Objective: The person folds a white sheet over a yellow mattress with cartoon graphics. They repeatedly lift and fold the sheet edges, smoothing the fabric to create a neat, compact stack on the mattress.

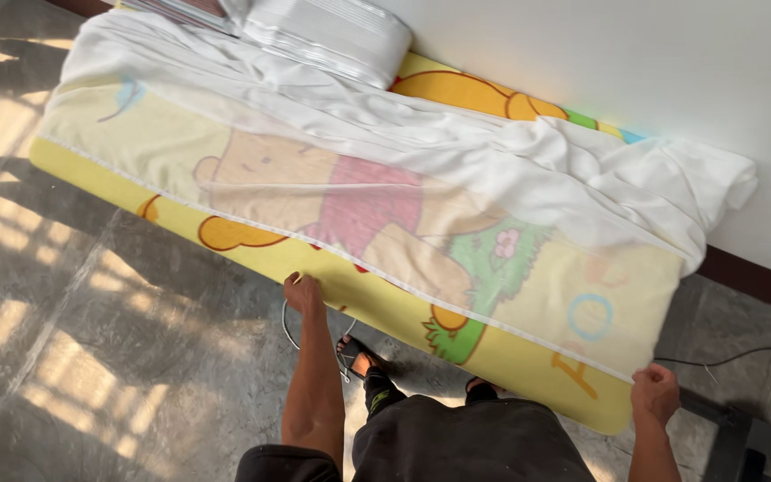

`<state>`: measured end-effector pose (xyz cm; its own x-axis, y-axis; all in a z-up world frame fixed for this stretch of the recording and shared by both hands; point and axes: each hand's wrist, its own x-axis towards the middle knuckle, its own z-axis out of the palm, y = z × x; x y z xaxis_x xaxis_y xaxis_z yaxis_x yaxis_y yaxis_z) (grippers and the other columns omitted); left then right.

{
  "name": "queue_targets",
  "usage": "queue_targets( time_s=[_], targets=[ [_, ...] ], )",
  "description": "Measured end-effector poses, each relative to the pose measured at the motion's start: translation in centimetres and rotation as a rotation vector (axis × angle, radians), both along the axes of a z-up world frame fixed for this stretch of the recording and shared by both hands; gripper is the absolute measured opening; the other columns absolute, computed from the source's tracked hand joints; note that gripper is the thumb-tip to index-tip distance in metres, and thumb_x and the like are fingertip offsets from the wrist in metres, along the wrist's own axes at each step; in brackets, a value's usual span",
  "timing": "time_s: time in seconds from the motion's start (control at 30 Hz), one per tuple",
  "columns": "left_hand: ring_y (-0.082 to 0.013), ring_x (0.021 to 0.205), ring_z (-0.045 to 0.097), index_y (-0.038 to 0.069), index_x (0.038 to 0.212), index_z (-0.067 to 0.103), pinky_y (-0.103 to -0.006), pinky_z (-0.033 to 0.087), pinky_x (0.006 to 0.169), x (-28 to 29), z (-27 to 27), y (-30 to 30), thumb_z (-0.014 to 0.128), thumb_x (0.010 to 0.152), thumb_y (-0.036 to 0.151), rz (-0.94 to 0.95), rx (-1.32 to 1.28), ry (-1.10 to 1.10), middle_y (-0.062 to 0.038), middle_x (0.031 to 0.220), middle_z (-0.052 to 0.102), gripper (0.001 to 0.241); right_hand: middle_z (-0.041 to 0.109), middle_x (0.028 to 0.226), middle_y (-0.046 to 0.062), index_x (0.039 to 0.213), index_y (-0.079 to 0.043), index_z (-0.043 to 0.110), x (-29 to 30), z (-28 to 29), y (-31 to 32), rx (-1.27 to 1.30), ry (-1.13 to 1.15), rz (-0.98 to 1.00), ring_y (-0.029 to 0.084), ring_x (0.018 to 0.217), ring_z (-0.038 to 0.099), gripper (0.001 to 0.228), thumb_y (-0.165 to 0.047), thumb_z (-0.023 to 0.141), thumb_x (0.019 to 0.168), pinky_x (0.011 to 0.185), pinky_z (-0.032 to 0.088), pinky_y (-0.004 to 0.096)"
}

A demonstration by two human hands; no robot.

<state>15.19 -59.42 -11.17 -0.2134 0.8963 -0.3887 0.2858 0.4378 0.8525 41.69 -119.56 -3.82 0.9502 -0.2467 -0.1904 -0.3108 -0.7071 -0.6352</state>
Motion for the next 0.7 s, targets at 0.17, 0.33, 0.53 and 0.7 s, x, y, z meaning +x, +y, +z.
queue_targets(
  time_s=[0.17,0.33,0.53,0.7],
  targets=[
    [-0.0442,0.124,0.056,-0.006,0.135,0.059,-0.0505,0.045,0.107,-12.6,0.9,6.9,0.072,0.084,0.013,-0.122,0.462,0.386,-0.03,0.133,0.057,0.056,0.073,0.115,0.016,0.119,-0.004,0.07,-4.6,0.5,14.6,-0.074,-0.198,0.265,0.031,0.101,0.07,0.03,-0.013,0.076,0.092,0.094,0.054,0.042],
    [-0.0359,0.115,0.06,0.004,0.13,0.067,-0.0481,0.049,0.099,-27.5,1.6,9.4,0.071,0.088,0.016,-0.088,0.008,0.305,-0.022,0.133,0.06,0.044,0.068,0.118,0.015,0.119,-0.004,0.069,-8.1,-1.1,29.3,-0.035,-0.158,0.588,0.028,0.098,0.07,0.027,-0.012,0.072,0.094,0.091,0.054,0.042],
    [-0.0177,0.08,0.069,0.008,0.119,0.064,-0.0351,0.053,0.065,-41.5,4.0,5.3,0.067,0.097,0.016,0.274,-0.24,-0.17,-0.004,0.099,0.069,0.024,0.066,0.119,0.013,0.119,-0.005,0.067,-6.4,-2.2,41.6,-0.026,-0.151,0.725,0.028,0.1,0.068,0.024,-0.013,0.07,0.097,0.09,0.052,0.042],
    [-0.0255,0.087,0.07,0.006,0.12,0.063,-0.0397,0.055,0.073,-45.5,6.5,5.8,0.065,0.098,0.014,0.362,-0.432,-0.123,-0.008,0.101,0.068,0.023,0.066,0.118,0.013,0.119,-0.003,0.066,-2.8,-2.0,49.1,0.051,-0.251,0.726,0.026,0.097,0.068,0.024,-0.012,0.071,0.097,0.088,0.053,0.041]
  ],
)
